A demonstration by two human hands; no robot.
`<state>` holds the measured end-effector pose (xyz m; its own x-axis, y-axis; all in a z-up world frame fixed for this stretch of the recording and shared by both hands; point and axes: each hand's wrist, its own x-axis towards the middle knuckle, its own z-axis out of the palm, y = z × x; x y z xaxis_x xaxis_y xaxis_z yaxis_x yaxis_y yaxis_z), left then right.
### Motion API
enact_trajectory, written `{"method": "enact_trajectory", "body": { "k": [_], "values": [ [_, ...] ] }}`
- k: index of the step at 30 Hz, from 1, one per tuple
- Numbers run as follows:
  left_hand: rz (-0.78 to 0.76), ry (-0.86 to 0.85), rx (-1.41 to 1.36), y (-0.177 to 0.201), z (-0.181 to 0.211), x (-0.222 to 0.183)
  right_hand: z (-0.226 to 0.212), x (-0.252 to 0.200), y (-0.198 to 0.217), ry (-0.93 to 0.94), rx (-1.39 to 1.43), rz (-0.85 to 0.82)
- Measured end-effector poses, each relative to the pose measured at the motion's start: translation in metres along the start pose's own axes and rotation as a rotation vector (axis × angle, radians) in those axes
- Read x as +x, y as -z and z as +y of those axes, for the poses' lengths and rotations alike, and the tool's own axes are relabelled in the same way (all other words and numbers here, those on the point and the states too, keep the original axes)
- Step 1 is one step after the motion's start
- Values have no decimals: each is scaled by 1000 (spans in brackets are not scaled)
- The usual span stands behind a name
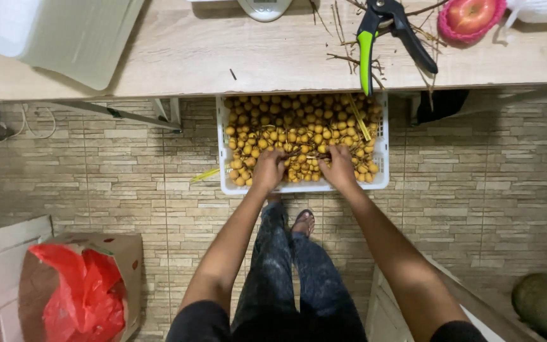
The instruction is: The person uses pruning shears to cut stems off small yellow fruits and places them into a white tray. The person repeatedly picks fruits from a basket, trims the stems, and arranges the fruits in the tray.
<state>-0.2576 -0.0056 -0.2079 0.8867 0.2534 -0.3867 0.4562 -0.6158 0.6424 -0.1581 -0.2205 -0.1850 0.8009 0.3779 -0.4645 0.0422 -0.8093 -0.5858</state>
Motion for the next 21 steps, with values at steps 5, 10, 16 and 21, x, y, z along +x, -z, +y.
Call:
{"method": "enact_trajectory", "body": {
  "k": [5, 10, 16, 21],
  "values": [
    [-76, 40, 228, -11, 9, 116, -14, 76, -8, 146, -253, 41],
    [-281, 74, 545, 33, 60, 147, 11, 168, -33, 141, -516, -10],
    [-246, -76, 619, -22, 26, 188, -12, 169, -22, -74, -503, -215],
    [-95, -63, 656, -50, 4, 201, -11, 170, -39, 193, -741, 81]
  ]
}}
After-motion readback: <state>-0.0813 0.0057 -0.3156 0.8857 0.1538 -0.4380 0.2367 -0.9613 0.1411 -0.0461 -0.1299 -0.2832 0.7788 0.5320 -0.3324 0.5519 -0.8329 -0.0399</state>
